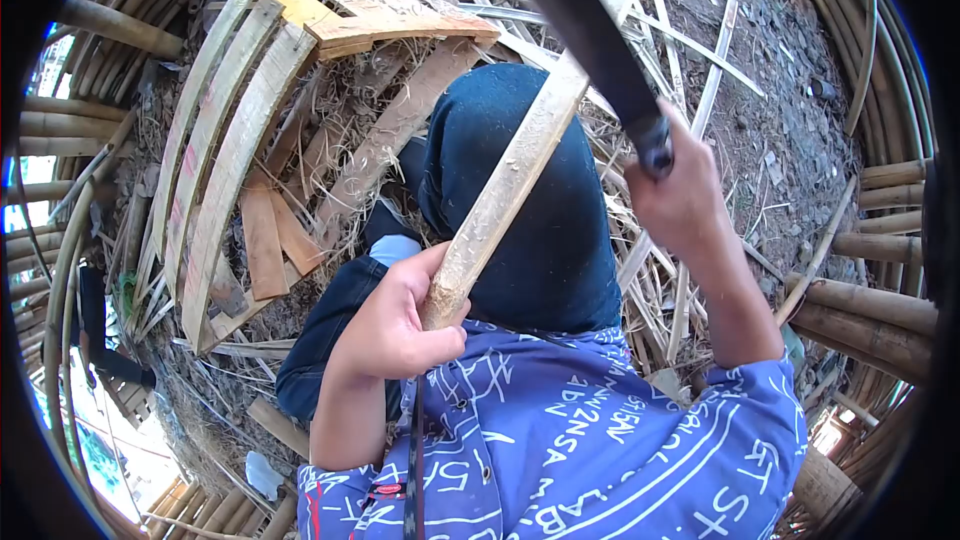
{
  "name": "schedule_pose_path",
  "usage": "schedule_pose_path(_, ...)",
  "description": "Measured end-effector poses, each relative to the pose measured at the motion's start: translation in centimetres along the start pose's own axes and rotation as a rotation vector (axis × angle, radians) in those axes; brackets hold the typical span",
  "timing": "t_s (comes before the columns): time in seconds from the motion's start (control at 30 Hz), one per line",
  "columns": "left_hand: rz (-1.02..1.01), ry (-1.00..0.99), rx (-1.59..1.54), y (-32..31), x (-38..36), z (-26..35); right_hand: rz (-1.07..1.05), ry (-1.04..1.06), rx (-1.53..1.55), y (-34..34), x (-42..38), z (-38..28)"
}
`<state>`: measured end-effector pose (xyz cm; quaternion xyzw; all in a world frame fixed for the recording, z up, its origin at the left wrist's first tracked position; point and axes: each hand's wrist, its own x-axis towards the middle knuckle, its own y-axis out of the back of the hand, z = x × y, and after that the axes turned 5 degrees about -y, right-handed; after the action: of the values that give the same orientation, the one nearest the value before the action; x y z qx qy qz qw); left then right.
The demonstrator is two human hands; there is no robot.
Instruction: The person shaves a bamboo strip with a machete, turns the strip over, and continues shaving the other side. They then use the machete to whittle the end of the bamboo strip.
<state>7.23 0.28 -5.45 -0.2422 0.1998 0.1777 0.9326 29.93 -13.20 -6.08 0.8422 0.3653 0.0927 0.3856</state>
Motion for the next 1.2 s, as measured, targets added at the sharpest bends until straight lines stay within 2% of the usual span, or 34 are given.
schedule_pose_path(0.03,0.003,-0.001,0.003,0.3,0.0,-0.1,0.002,0.086,0.000,-0.5,-0.9,0.2)
schedule_pose_path(0.07,0.009,-0.002,0.015,0.5,0.1,-0.4,-0.169,0.049,0.038,-0.4,-1.4,-0.4)
schedule_pose_path(0.1,0.012,0.001,0.027,0.7,0.1,-0.5,-0.149,0.202,-0.059,-0.7,-1.6,-0.1)
schedule_pose_path(0.17,0.000,0.010,-0.009,0.5,0.2,-0.7,-0.138,0.124,-0.098,-0.3,-0.4,0.2)
schedule_pose_path(0.2,-0.002,0.000,-0.044,0.3,0.2,-0.8,-0.061,0.081,0.065,-0.3,0.1,0.1)
schedule_pose_path(0.23,-0.002,-0.001,-0.046,0.2,0.2,-0.7,-0.002,-0.013,0.056,-0.1,0.7,-0.4)
schedule_pose_path(0.3,0.008,-0.004,-0.035,0.0,0.2,-0.5,0.011,-0.055,0.066,-0.1,0.5,-1.1)
schedule_pose_path(0.37,0.008,-0.014,-0.009,0.3,0.2,-0.4,-0.042,0.066,0.090,-0.8,-0.8,-0.7)
schedule_pose_path(0.4,-0.001,-0.013,0.018,0.4,0.3,-0.5,-0.169,0.059,0.077,-0.9,-1.6,-1.1)
schedule_pose_path(0.43,-0.002,-0.008,0.019,0.5,0.3,-0.7,-0.228,0.141,0.073,-1.1,-2.0,-1.3)
schedule_pose_path(0.5,-0.002,-0.010,-0.033,0.6,0.3,-1.1,-0.220,0.119,-0.041,-0.7,-1.5,-1.2)
schedule_pose_path(0.6,-0.013,-0.017,-0.033,0.0,0.3,-0.7,-0.079,-0.051,0.084,-0.5,-0.2,-1.3)
schedule_pose_path(0.7,0.001,-0.027,-0.058,-0.2,0.3,-0.5,-0.077,-0.024,0.121,-1.4,-1.6,-1.1)
schedule_pose_path(0.73,-0.021,-0.012,-0.073,0.1,0.3,-0.5,-0.179,0.048,0.088,-1.3,-2.1,-0.9)
schedule_pose_path(0.77,-0.024,-0.010,-0.071,0.2,0.3,-0.6,-0.171,0.137,0.033,-1.7,-2.7,-0.7)
schedule_pose_path(0.83,-0.035,-0.024,-0.087,0.3,0.4,-0.8,-0.223,0.083,-0.006,-0.7,-2.0,-1.3)
schedule_pose_path(0.9,-0.032,-0.020,-0.098,0.1,0.1,-1.0,0.060,0.166,-0.031,-0.9,-0.5,0.1)
schedule_pose_path(0.93,-0.016,-0.025,-0.108,0.1,0.0,-1.1,0.010,-0.052,0.053,-0.2,0.2,-0.2)
schedule_pose_path(0.97,-0.012,-0.033,-0.111,0.0,-0.1,-1.0,0.025,-0.122,0.027,0.2,0.6,-0.6)
schedule_pose_path(1.1,-0.025,-0.020,-0.110,0.4,0.1,-0.7,-0.083,-0.053,0.014,-0.2,-2.0,-0.2)
schedule_pose_path(1.13,-0.035,-0.021,-0.111,0.5,0.2,-0.9,-0.111,0.092,0.040,-0.4,-2.6,0.0)
schedule_pose_path(1.2,-0.037,-0.008,-0.141,0.7,0.4,-1.3,-0.069,0.087,-0.003,-0.1,-2.1,0.8)
